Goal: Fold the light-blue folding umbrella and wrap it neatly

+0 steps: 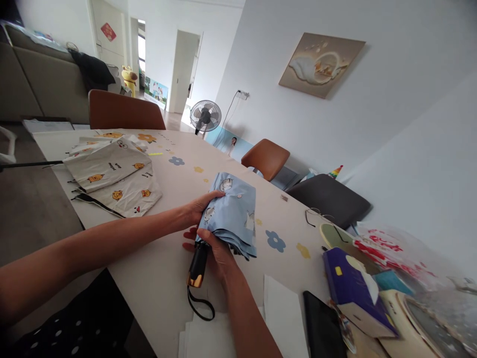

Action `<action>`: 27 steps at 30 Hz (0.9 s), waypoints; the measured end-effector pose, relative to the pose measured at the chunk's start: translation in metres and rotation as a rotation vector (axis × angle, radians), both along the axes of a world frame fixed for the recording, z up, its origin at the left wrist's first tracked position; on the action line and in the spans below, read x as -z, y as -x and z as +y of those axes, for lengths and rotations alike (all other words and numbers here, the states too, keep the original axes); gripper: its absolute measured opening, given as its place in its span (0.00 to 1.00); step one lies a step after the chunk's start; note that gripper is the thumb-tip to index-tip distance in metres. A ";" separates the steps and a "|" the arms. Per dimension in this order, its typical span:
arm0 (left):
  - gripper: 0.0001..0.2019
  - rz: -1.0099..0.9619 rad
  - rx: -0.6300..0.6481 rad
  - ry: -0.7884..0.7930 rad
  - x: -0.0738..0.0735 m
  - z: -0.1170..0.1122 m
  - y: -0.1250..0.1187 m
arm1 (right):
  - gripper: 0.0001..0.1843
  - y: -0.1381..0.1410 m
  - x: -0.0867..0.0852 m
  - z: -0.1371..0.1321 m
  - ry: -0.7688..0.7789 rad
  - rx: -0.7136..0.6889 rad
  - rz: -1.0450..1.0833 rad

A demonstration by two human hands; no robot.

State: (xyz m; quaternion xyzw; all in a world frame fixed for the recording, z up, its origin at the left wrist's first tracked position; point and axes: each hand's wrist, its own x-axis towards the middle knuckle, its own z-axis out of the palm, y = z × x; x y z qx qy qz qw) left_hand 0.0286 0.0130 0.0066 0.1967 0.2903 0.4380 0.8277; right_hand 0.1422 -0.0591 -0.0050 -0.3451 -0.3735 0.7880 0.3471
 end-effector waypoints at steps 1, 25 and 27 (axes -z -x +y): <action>0.21 -0.017 0.046 0.002 0.001 0.000 0.001 | 0.13 0.002 0.000 -0.001 -0.015 0.009 0.006; 0.19 1.495 -0.145 -1.360 -0.043 -0.019 -0.046 | 0.08 0.002 0.010 0.016 0.092 0.196 -0.133; 0.22 1.594 0.061 -1.510 -0.051 -0.018 -0.053 | 0.07 0.002 0.010 0.015 0.074 0.193 -0.122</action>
